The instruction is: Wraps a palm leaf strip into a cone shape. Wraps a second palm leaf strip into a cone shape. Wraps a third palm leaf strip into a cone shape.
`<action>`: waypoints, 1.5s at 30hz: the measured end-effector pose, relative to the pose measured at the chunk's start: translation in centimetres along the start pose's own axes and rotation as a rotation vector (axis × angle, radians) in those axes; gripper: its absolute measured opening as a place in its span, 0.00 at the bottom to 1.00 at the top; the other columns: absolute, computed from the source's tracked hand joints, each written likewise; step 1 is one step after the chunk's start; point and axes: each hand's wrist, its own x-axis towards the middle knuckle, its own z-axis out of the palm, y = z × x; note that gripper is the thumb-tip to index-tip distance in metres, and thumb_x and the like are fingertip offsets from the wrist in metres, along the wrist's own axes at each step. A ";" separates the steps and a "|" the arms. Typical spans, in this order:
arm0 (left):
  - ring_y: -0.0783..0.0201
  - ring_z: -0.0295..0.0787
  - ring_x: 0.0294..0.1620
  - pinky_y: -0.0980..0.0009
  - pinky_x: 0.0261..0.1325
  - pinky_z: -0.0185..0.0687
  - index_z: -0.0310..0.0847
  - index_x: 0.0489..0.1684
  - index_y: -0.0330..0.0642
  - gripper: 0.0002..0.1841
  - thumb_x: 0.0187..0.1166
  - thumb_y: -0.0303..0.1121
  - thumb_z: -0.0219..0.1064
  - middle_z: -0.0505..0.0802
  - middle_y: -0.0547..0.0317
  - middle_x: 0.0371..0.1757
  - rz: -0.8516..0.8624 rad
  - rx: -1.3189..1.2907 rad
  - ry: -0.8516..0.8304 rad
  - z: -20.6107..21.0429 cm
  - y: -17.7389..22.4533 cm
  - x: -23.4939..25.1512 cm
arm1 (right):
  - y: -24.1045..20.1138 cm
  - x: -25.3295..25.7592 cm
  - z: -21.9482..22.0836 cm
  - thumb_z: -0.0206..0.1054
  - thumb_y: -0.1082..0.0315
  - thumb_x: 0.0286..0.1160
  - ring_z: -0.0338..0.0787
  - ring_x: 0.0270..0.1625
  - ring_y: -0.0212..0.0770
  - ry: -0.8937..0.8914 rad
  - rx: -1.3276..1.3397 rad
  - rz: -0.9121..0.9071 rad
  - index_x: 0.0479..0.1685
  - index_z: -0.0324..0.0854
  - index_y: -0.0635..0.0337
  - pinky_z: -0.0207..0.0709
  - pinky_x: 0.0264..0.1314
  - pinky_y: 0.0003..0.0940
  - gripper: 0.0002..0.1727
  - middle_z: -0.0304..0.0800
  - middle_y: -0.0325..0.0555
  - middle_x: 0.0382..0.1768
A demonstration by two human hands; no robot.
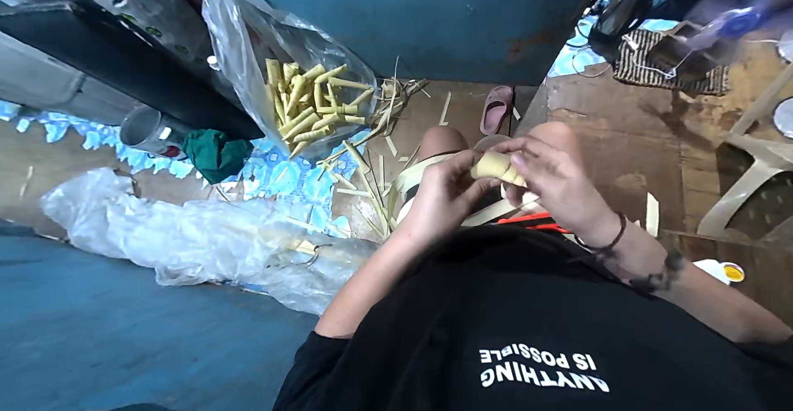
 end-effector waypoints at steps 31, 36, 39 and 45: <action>0.74 0.87 0.27 0.76 0.34 0.85 0.85 0.41 0.36 0.09 0.69 0.24 0.79 0.92 0.60 0.30 -0.131 -0.062 -0.097 -2.2 -0.4 0.7 | 2.3 -1.6 -0.6 0.71 0.64 0.78 0.89 0.56 0.31 0.063 -0.343 -0.299 0.70 0.81 0.67 0.85 0.61 0.26 0.24 0.89 0.47 0.58; 0.75 0.86 0.28 0.77 0.35 0.84 0.87 0.39 0.35 0.06 0.71 0.24 0.78 0.91 0.61 0.30 -0.098 -0.024 -0.113 -2.1 -0.6 0.7 | 1.7 -1.7 -1.2 0.48 0.64 0.94 0.88 0.26 0.26 0.015 0.209 0.167 0.68 0.80 0.56 0.85 0.28 0.20 0.18 0.91 0.37 0.33; 0.74 0.86 0.27 0.76 0.34 0.84 0.86 0.39 0.36 0.07 0.70 0.25 0.78 0.91 0.60 0.29 -0.131 -0.032 -0.115 -2.4 -0.5 0.7 | 2.5 -2.3 -1.2 0.70 0.60 0.80 0.89 0.55 0.33 0.070 -0.337 -0.282 0.72 0.79 0.67 0.86 0.58 0.28 0.26 0.88 0.48 0.58; 0.75 0.87 0.30 0.77 0.38 0.86 0.86 0.39 0.35 0.07 0.69 0.23 0.78 0.92 0.61 0.31 -0.116 -0.073 -0.130 -2.2 -0.6 0.7 | 2.0 -2.5 -1.5 0.46 0.64 0.94 0.89 0.27 0.26 0.048 0.156 0.171 0.68 0.81 0.57 0.84 0.28 0.19 0.19 0.93 0.38 0.33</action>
